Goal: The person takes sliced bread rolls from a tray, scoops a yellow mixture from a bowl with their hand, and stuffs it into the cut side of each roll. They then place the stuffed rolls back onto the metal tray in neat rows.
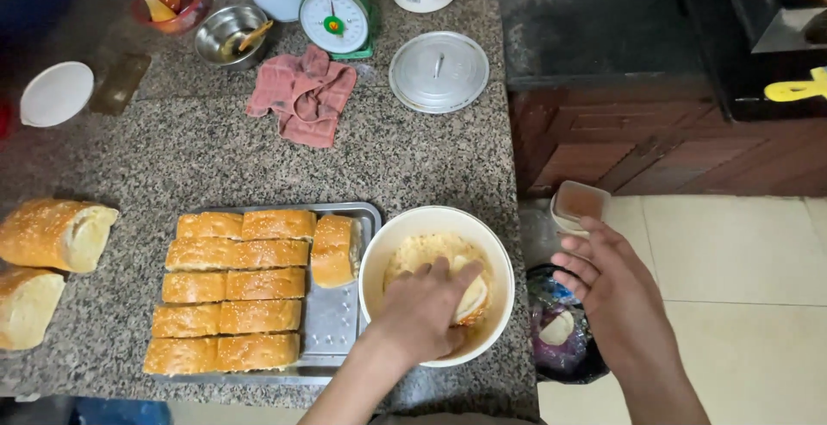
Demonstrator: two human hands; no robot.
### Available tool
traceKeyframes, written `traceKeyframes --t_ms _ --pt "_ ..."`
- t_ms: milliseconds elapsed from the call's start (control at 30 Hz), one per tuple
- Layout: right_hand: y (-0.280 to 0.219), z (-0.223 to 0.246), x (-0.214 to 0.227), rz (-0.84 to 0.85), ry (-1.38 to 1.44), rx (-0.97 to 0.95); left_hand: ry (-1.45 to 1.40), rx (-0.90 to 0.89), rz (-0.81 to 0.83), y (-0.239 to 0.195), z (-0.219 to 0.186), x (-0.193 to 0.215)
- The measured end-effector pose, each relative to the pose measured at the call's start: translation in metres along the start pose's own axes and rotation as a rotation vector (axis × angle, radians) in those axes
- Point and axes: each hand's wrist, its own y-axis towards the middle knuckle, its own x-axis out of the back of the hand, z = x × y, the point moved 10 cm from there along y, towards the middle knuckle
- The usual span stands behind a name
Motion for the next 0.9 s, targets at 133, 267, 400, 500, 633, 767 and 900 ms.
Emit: traceKeyframes --t_ms 133,267,400,500,633,767,900 --pt "0.006 0.003 0.007 -0.024 0.015 0.001 -0.009 -0.021 -0.189 -0.014 -0.009 0.028" --pt "0.001 0.007 -0.016 0.010 -0.031 -0.029 0.090 0.009 -0.108 0.019 0.005 -0.004" --pt "-0.001 0.018 -0.019 0.032 -0.042 0.004 0.013 0.006 -0.252 -0.010 -0.008 0.024" --pt "-0.001 0.015 -0.022 -0.019 -0.091 -0.036 0.031 0.022 -0.164 0.000 -0.006 0.014" --pt "0.014 0.013 -0.023 0.078 -0.058 0.081 -0.113 -0.093 -0.381 -0.019 0.019 0.019" --pt "0.001 0.032 -0.034 0.088 -0.342 0.161 -1.026 -0.375 -0.568 -0.071 0.055 0.056" --pt "-0.016 0.022 -0.076 0.468 -0.438 0.539 -1.354 -0.499 -0.534 -0.068 0.089 0.042"
